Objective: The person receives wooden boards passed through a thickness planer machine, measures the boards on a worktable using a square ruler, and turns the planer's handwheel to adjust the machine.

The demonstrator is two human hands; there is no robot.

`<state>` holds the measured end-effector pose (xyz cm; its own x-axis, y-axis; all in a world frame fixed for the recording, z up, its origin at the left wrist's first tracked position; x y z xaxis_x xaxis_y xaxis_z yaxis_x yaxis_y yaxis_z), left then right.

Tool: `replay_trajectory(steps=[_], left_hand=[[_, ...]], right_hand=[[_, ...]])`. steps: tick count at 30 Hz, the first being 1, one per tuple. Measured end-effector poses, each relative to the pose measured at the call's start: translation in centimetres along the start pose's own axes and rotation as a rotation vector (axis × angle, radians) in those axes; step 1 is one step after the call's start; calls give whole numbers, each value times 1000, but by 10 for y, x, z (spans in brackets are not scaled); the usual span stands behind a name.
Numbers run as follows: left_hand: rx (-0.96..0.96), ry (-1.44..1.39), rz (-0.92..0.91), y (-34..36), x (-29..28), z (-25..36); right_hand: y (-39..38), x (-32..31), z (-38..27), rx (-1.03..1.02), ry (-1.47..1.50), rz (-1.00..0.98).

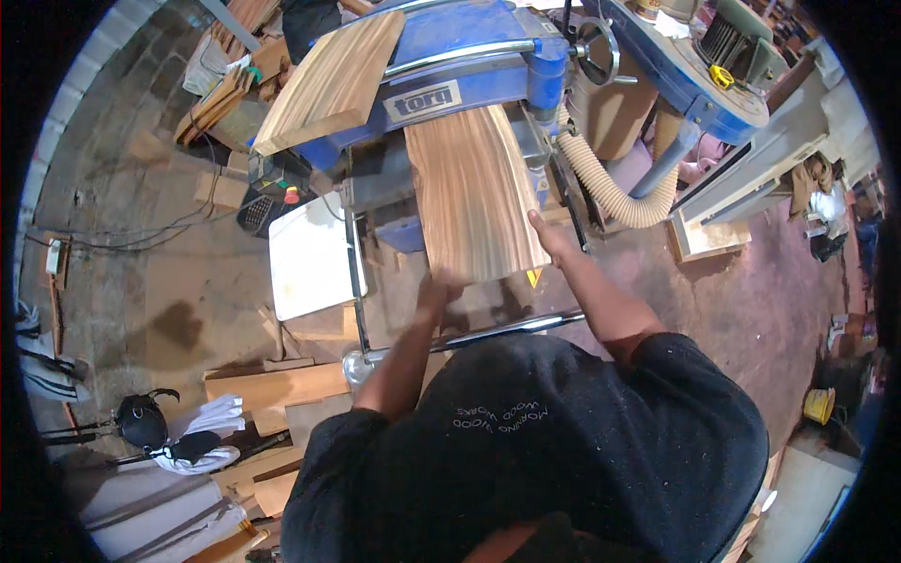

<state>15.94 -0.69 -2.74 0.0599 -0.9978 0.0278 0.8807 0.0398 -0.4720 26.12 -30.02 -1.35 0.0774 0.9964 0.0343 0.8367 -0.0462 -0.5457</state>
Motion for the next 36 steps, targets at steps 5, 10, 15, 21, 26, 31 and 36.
replay_trajectory(steps=[5, 10, 15, 21, 26, 31, 36], left_hand=[[-27, -7, 113, 8, 16, 27], [13, -5, 156, 23, 10, 34], [-43, 40, 117, 41, 8, 40], [-43, 84, 158, 59, 4, 45], [-88, 64, 164, 69, 5, 54], [-92, 57, 166, 75, 0, 64], [-123, 39, 86, 99, -4, 60]], right_hand=[[-35, 8, -56, -222, -307, 97], [-92, 47, -72, -953, -982, -153], [-60, 83, -53, -928, -1420, -212], [-46, 92, -71, -791, -1381, -274], [-22, 92, -64, -875, -1350, -208], [-8, 97, -69, -854, -1342, -220], [-1, 105, -79, -826, -1371, -219]])
Point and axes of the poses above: each hand's wrist, its own y-axis towards the middle knuckle, its own x-axis out of the palm, z = x × y, the point moved 5 cm from there along y, towards the middle knuckle, and after that the axes turned 11 degrees about y, right-handed, at the moved point
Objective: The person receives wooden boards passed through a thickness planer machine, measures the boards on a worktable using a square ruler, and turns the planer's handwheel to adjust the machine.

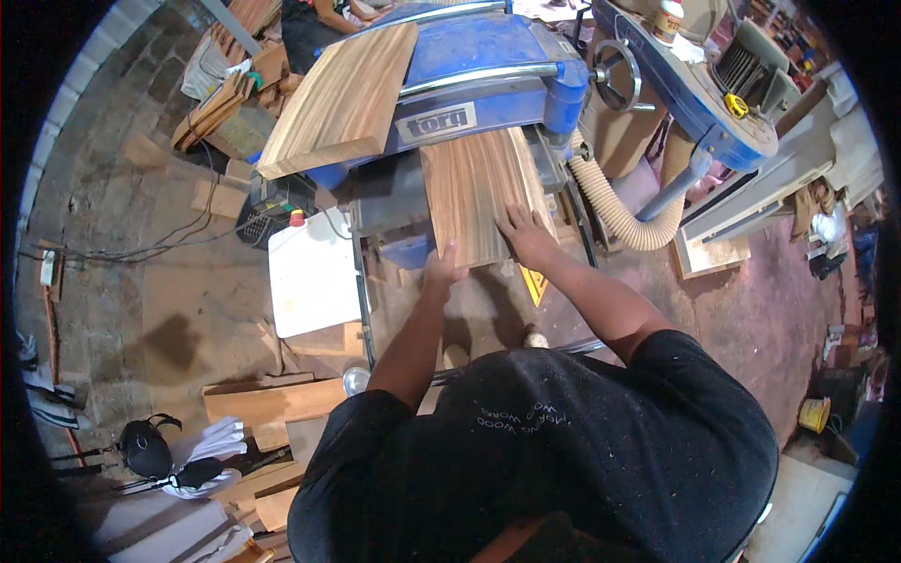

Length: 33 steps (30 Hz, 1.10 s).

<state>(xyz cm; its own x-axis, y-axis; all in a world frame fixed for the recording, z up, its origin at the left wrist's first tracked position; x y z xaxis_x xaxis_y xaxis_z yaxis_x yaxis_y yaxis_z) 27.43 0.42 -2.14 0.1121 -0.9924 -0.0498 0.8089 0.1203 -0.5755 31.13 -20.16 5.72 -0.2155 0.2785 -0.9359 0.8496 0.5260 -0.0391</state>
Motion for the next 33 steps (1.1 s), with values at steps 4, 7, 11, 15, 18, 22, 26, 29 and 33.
replay_trajectory(steps=[4, 7, 11, 15, 18, 22, 26, 29, 33], left_hand=[[32, 22, 3, 8, 2, 9], [73, 17, -39, 18, -3, 9], [68, 38, -87, 24, -10, 8], [63, 143, -108, 19, -9, -5], [423, 183, 47, 31, -104, -123], [79, -115, -52, -45, -76, -101], [162, -356, -243, -76, -119, -147], [98, -310, -42, -135, -110, -83], [188, -359, 16, -113, -164, -80]], right_hand=[[11, -4, 6, 22, 10, 22], [19, -5, 5, 39, -23, -40], [25, -12, 5, 84, -23, -71], [21, -14, 36, 151, -7, -38], [55, -16, -22, 7, -24, -98], [90, -48, 8, 180, 233, -251], [181, -115, -102, 328, 1676, -28], [228, -152, -122, 251, 2082, 108], [244, -144, -138, 213, 2043, 162]])
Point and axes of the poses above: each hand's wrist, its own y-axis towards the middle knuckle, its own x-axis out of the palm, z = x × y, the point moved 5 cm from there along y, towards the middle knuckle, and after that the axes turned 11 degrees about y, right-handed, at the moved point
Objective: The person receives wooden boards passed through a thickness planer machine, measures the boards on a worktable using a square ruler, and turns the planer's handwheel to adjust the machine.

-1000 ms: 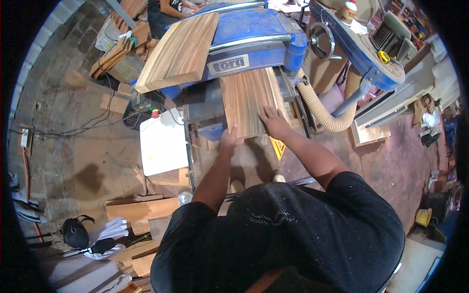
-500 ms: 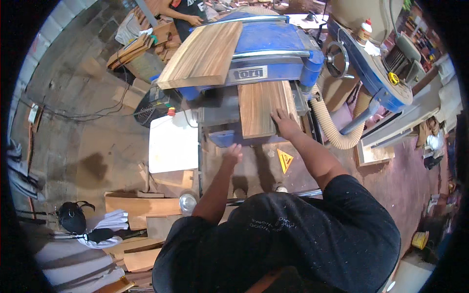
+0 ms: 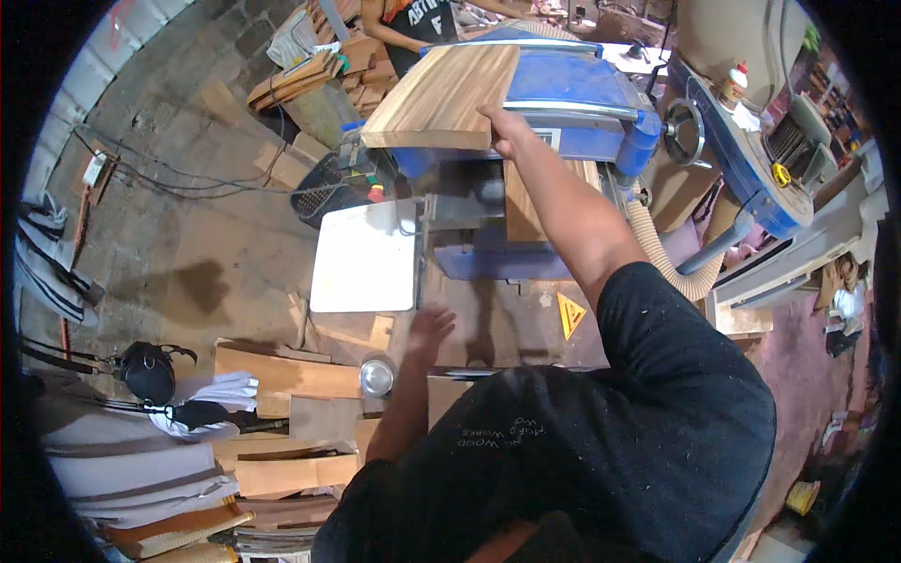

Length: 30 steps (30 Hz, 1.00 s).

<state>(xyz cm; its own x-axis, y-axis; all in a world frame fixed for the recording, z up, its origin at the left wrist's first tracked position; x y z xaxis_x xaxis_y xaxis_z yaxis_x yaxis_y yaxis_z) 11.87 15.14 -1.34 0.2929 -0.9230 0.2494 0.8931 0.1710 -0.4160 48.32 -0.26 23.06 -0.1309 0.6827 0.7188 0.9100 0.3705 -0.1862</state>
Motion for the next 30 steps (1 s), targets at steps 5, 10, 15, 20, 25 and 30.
replay_trajectory(steps=[5, 10, 15, 20, 25, 30], left_hand=[[135, -181, -120, 33, -16, 117], [111, -287, -364, 55, 17, 201], [0, -75, -314, 43, 35, 157], [-56, -24, -141, -1, 0, 53], [-58, -3, -158, -19, 34, 11], [-236, -71, -257, -42, 62, -11]], right_hand=[[-62, -26, 23, -16, -30, 27], [-185, -79, 70, 20, -26, -21], [-276, -133, 98, -49, -391, -180], [-319, -191, 132, 101, -411, -130], [-341, -241, 166, 254, -349, 382], [-370, -254, 153, 162, -575, 420]])
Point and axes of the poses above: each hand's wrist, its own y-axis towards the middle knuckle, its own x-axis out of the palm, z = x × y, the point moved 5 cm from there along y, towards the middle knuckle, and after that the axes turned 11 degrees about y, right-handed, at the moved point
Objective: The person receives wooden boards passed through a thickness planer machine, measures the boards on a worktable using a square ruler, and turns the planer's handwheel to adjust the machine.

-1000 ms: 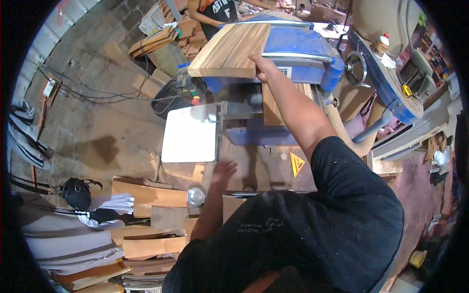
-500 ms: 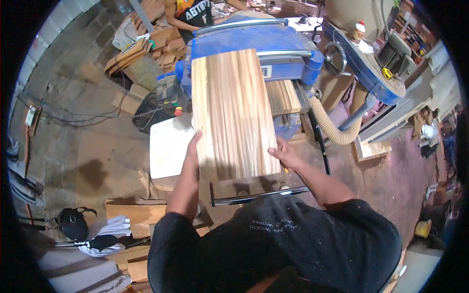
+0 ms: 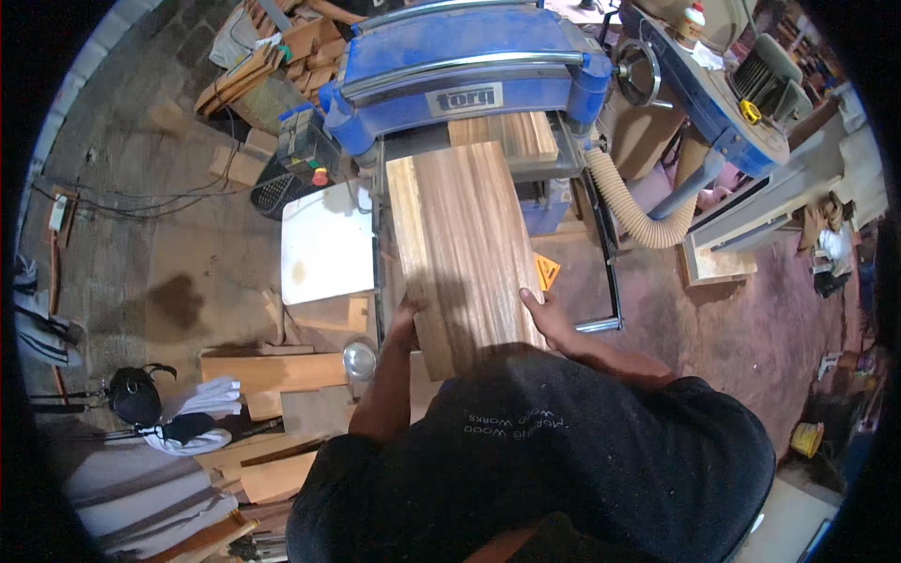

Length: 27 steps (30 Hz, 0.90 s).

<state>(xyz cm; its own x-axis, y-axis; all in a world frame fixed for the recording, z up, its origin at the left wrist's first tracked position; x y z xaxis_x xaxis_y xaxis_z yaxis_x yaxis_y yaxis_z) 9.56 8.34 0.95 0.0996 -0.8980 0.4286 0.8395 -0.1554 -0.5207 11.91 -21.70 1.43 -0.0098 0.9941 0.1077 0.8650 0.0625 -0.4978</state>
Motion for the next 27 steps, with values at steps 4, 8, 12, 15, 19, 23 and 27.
replay_trajectory(steps=[4, 8, 12, 15, 19, 23, 27], left_hand=[[-46, -35, -33, 3, 14, -15], [-18, -49, -101, 0, 54, 1], [-133, -98, -74, 14, 44, -11], [-78, 47, -125, 40, 25, -26], [-129, 93, -11, 52, 37, -26], [-99, 217, 90, 40, 45, -13], [-122, 288, 145, 43, 28, -23]], right_hand=[[5, -21, 22, 9, 38, 18], [7, -32, 22, 76, 107, 12], [-2, -33, 5, 76, 147, 66], [-6, -33, -3, 155, 43, 102], [16, -46, 13, 131, 27, 134], [12, -43, -1, 138, -78, 125], [12, -41, -9, 83, -148, 74]])
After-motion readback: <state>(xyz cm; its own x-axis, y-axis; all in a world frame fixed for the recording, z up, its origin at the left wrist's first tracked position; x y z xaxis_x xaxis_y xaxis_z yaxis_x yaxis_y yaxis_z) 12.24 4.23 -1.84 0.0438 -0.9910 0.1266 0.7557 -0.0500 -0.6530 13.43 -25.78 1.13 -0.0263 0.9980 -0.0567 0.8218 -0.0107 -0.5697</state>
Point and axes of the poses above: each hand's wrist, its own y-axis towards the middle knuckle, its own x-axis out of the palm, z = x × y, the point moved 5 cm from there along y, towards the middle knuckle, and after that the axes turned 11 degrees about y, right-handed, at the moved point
